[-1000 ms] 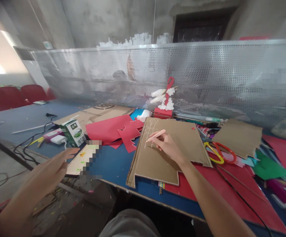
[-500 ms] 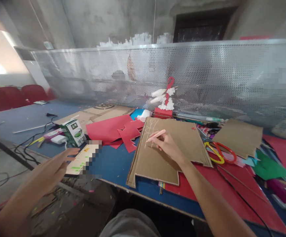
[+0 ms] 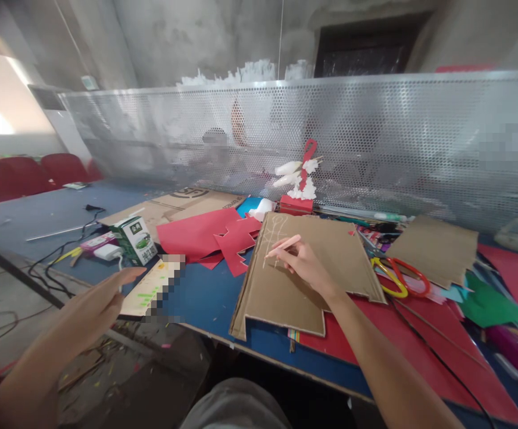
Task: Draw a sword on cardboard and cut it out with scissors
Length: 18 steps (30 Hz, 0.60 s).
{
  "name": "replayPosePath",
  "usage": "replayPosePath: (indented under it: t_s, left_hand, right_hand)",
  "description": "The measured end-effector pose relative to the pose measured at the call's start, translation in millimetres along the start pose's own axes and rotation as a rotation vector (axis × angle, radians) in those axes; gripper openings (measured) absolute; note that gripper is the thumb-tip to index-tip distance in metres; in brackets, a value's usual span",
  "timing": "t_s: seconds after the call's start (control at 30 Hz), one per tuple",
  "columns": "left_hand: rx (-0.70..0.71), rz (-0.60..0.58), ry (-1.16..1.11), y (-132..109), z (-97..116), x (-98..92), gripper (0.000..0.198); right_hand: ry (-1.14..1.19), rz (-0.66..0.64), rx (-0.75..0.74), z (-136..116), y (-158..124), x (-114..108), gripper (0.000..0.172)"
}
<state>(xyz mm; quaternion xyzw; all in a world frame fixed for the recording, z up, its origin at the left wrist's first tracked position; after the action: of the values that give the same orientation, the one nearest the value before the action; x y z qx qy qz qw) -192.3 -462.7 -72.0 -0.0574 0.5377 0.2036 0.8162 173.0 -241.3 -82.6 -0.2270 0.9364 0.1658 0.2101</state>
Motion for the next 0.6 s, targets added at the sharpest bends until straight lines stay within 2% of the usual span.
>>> replayPosePath:
  t_s: [0.37,0.6]
  left_hand:
    - [-0.038,-0.055,-0.077,1.3,-5.1,0.0,0.053]
    - [-0.019,-0.008,-0.051,1.2,-3.0,-2.1,0.053]
  right_hand:
    - [0.0,-0.001,-0.012,1.1,0.2,-0.2,0.03]
    - [0.018,0.003,-0.004,7.3,2.5,0.6,0.031]
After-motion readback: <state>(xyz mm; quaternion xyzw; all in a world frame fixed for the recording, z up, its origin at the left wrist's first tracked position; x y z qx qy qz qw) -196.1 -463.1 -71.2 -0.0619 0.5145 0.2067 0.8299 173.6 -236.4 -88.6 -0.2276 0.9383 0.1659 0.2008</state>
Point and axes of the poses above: each hand's wrist, its own y-axis towards the middle knuckle, its own x-axis out of the palm, z = x × y, the point moved 3 cm from there along y, towards the middle knuckle, and after that the axes turned 15 degrees about -y, right-handed, at the moved point
